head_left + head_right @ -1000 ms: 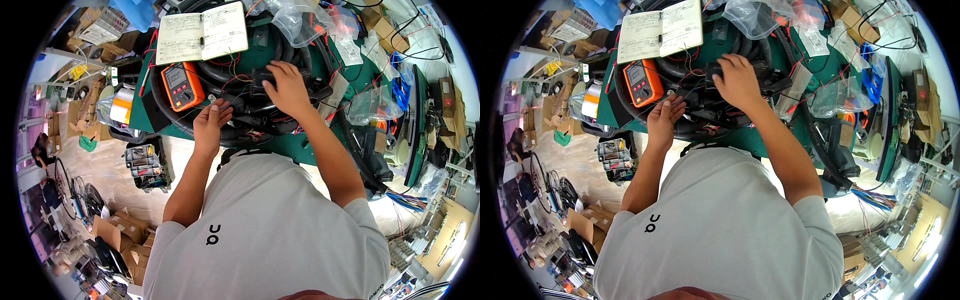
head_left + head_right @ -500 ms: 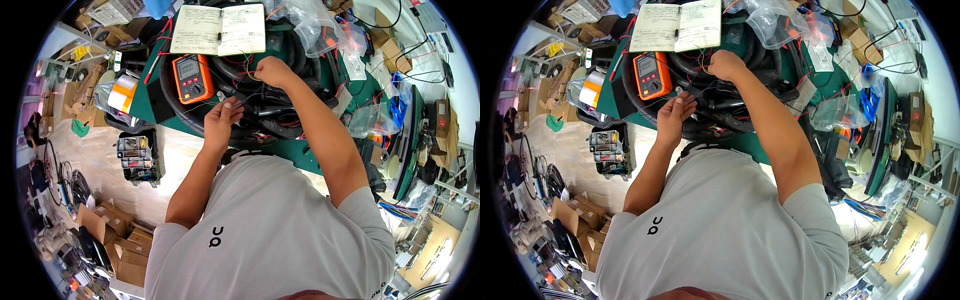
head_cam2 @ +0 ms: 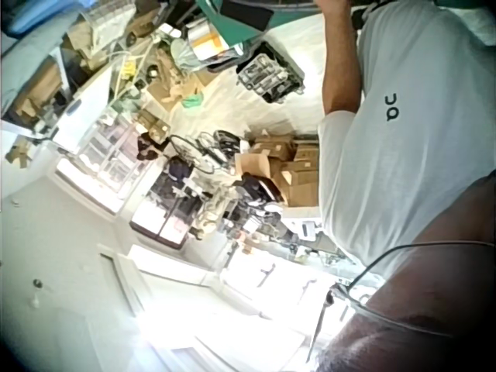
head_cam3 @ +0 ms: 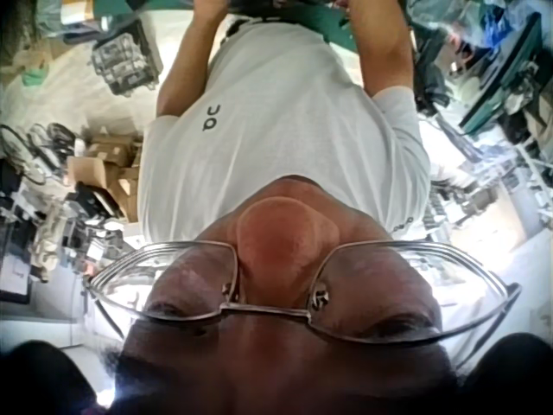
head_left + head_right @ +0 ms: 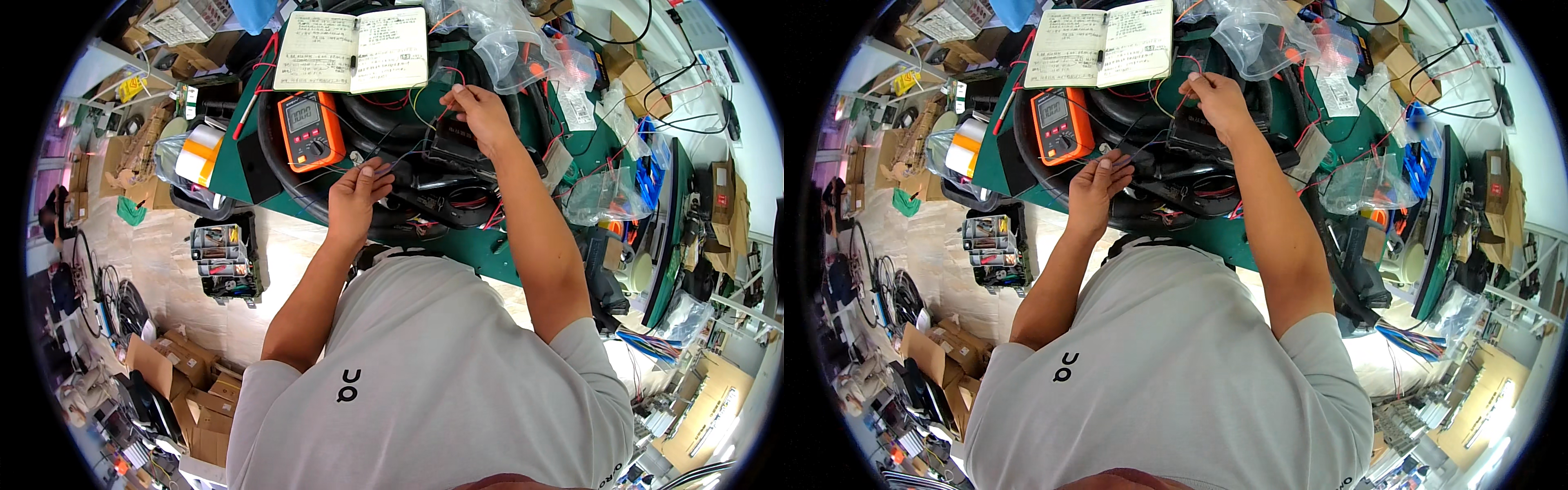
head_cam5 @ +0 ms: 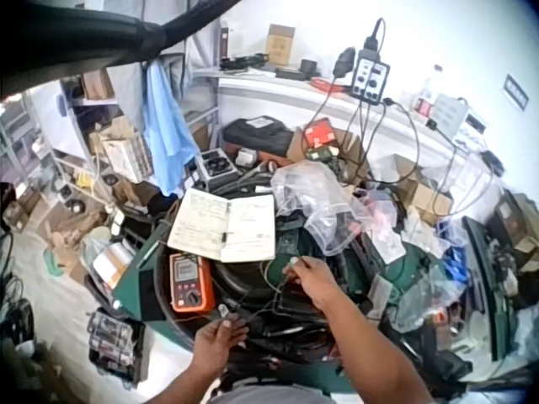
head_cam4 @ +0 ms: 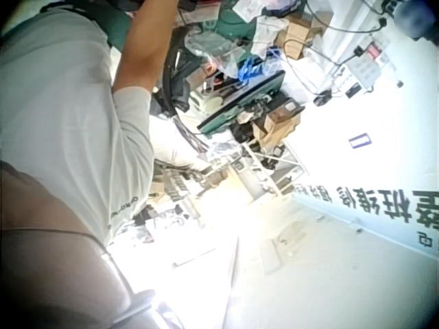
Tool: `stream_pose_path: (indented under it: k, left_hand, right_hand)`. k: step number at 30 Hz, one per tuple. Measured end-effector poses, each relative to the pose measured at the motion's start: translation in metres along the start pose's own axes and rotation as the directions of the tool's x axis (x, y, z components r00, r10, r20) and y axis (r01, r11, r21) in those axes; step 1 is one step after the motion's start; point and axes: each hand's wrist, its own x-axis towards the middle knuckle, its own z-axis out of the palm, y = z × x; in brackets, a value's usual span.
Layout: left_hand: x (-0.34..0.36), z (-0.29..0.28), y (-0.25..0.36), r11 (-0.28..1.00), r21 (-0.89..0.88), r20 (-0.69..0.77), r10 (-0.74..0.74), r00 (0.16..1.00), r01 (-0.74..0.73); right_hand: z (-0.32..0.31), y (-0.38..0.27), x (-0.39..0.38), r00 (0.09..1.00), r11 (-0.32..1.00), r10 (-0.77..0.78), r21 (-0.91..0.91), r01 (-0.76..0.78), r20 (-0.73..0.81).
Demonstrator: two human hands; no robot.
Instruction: The person handles a black plastic housing and various wires on a workbench, then uses multimeter probes to test electrical connections while referencing a notebook.
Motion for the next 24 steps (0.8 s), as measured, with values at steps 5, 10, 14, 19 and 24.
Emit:
stream_pose_path:
  k: [5, 10, 14, 19, 24]
  left_hand:
    - [0.002, 0.001, 0.000, 1.000, 0.006, -0.012, 0.025, 1.000, -0.025]
    - [0.003, 0.001, 0.002, 0.999, 0.006, -0.011, 0.032, 0.999, -0.032]
    - [0.005, 0.001, 0.002, 0.999, -0.001, -0.034, 0.052, 0.998, -0.052]
    - [0.009, 0.002, 0.001, 0.996, -0.030, -0.057, 0.082, 0.995, -0.084]
    - [0.017, -0.003, 0.003, 0.996, -0.041, -0.116, 0.075, 0.990, -0.080]
  right_hand:
    - [-0.006, 0.003, -0.007, 0.998, 0.983, -0.001, 0.183, 0.013, -0.070]
    - [-0.012, 0.017, -0.006, 0.998, 0.917, -0.012, 0.396, 0.037, -0.065]
    - [-0.013, 0.020, -0.007, 0.998, 0.881, -0.011, 0.471, 0.035, -0.054]
    - [-0.018, 0.025, -0.004, 0.995, 0.832, -0.060, 0.547, 0.093, -0.077]
    - [-0.019, 0.030, -0.002, 0.994, 0.807, -0.080, 0.581, 0.107, -0.071]
